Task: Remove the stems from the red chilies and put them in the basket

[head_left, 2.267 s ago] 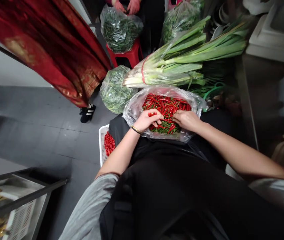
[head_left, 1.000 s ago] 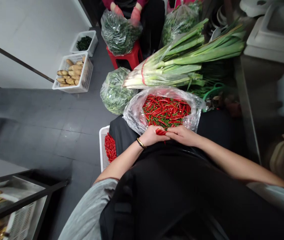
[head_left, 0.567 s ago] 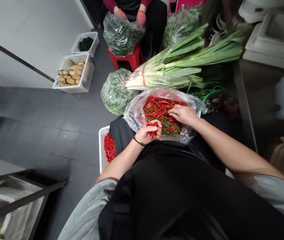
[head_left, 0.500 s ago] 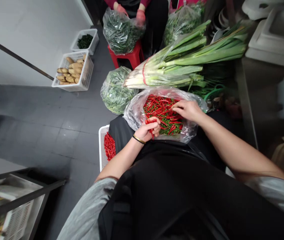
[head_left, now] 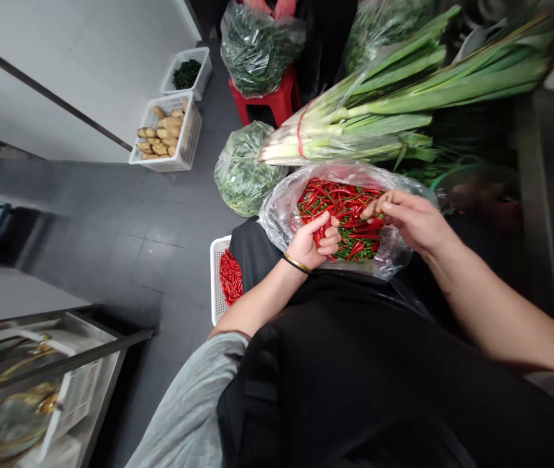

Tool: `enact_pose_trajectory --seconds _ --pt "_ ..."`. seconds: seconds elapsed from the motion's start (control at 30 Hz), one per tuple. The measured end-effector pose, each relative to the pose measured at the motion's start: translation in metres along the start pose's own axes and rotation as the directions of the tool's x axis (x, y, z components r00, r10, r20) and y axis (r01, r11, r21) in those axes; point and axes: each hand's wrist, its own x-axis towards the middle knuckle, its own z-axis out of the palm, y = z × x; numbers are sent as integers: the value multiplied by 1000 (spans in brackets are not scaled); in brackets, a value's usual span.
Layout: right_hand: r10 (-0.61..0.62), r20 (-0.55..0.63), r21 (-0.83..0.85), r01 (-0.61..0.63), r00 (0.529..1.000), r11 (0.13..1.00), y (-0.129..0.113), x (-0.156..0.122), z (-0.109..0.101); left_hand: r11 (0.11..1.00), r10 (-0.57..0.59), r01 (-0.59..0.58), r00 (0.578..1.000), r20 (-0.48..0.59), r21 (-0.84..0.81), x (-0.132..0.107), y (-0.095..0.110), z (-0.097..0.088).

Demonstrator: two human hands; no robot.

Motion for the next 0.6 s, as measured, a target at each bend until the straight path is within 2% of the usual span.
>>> enact_pose_trajectory --seconds 0.1,0.23,0.27,0.33,0.4,0.47,0.53,0.6 --pt "-47 105 -207 68 993 976 -6 -13 23 979 156 -162 986 -56 -122 -4 3 5" --pt "-72 199 -584 177 977 792 2 -22 60 943 270 -292 952 -147 -159 -3 0 11" --pt "-82 207 -625 196 975 756 5 -22 64 938 284 -309 945 -163 -157 -2 -1 12" --pt "-99 213 -641 216 972 736 8 -21 62 930 307 -333 936 -173 -153 -2 -2 11" --pt "-102 210 -632 215 972 745 3 -15 46 927 315 -344 930 -187 -148 -1 1 7" --pt "-114 123 -660 167 986 732 -12 -6 16 933 301 -334 928 -220 -135 0 6 1" --pt "-152 -79 -745 43 985 666 -33 8 -21 950 263 -293 937 -228 -108 2 11 -5" --pt "-168 -269 -839 -145 948 525 -52 24 -53 968 228 -242 957 -182 -63 4 13 -9"
